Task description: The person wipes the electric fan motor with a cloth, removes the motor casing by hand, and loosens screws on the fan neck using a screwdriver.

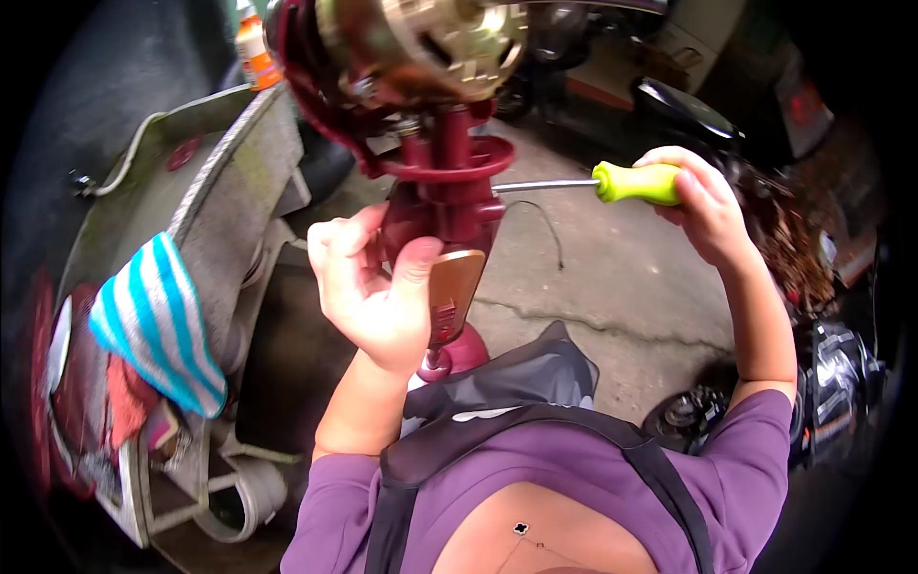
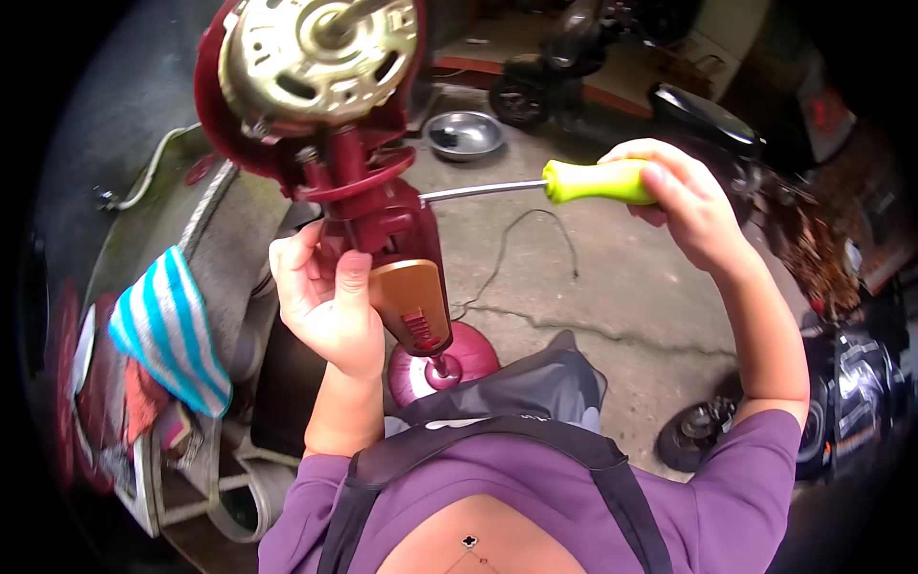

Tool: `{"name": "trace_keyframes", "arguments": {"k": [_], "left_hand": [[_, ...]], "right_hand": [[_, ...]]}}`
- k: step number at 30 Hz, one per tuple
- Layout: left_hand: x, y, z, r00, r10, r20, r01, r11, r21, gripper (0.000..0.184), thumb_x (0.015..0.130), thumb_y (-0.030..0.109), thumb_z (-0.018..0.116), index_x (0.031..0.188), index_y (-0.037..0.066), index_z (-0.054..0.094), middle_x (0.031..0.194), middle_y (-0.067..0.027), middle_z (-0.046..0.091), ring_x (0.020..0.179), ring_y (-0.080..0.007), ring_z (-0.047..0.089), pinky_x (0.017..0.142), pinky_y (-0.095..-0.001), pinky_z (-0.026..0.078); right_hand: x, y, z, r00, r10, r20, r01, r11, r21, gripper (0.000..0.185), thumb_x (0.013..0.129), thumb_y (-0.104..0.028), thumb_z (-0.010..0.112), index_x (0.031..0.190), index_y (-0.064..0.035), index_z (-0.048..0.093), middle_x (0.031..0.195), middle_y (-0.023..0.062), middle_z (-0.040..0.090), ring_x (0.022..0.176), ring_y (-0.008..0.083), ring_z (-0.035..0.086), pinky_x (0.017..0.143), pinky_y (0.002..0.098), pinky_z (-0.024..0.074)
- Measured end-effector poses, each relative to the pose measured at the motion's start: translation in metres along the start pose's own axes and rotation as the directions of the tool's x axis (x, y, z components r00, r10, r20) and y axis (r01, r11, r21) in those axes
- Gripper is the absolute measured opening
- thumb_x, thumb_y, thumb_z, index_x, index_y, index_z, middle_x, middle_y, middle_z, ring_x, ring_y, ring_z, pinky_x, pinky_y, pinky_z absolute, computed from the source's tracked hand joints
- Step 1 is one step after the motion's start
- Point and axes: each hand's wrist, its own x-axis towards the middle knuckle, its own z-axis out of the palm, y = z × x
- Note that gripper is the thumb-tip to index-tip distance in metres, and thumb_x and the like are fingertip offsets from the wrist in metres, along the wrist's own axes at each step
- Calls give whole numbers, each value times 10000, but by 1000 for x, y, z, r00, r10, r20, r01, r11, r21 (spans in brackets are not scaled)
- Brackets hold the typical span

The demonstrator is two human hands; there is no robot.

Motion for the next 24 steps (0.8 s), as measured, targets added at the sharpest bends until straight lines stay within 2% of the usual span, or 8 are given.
{"name": "trace_keyframes", "arguments": {"k": [3,6,9,11,15,17,20,24], "left_hand": [[-1,-1,3,998,-4,-65,-2,996,-92,377,878,143,780,1139,-55,591,1011,-31,457,826,-109,520,768,-236,445],[-3,1,6,997,-34,-67,26,993,-117,345,892,127,755,1132,-61,592,1021,-24,464,848,-112,523,790,-239,444],[-8,1,11,994,-102,-43,93,981,-171,317,890,74,738,1141,-56,595,1035,-23,466,885,-115,526,820,-242,444],[-8,3,11,996,-85,4,85,980,-178,358,933,79,672,1246,-47,548,1169,-126,658,1057,-195,639,979,-337,490],[-9,6,13,996,-85,-29,79,984,-158,441,931,98,675,1315,-54,519,1251,-153,633,1141,-243,620,1028,-378,467],[-7,6,16,998,-67,-9,64,981,-182,497,931,127,682,1354,-53,493,1322,-168,602,1199,-280,599,1059,-407,449],[-5,-7,13,999,-37,-19,34,989,-143,503,933,141,686,1359,-43,492,1314,-159,608,1190,-282,603,1057,-412,453],[1,-13,14,998,-65,-4,63,974,-216,504,934,162,694,1356,-30,496,1307,-156,612,1185,-283,606,1052,-418,461]], "right_hand": [[10,10,-11,815,-541,209,572,691,-443,425,807,-9,741,1219,-39,642,1127,96,628,988,216,618,866,294,490],[23,36,-8,613,-774,158,697,435,-570,556,722,130,751,1239,-33,627,1134,124,623,1055,250,620,890,342,514],[34,51,6,897,-436,-76,392,704,592,673,782,-82,810,1372,-46,487,1152,117,600,880,167,603,738,286,515],[36,38,9,947,-303,-105,291,674,679,573,1021,-502,493,1357,-38,479,1022,149,632,647,129,557,573,238,447],[51,40,-35,962,62,267,-143,945,294,599,1048,-577,345,1235,-50,561,670,73,622,411,37,406,402,184,301],[57,37,-36,959,-116,259,46,964,261,471,1047,-446,466,1261,-37,560,812,97,652,530,56,514,455,187,368],[60,31,-47,656,-692,303,745,659,-108,352,865,-91,655,1214,-51,643,1078,169,614,825,196,613,670,287,503],[63,30,-45,380,-863,333,921,322,-218,422,830,-13,673,1248,-61,643,1156,153,578,932,225,593,776,319,506]]}}
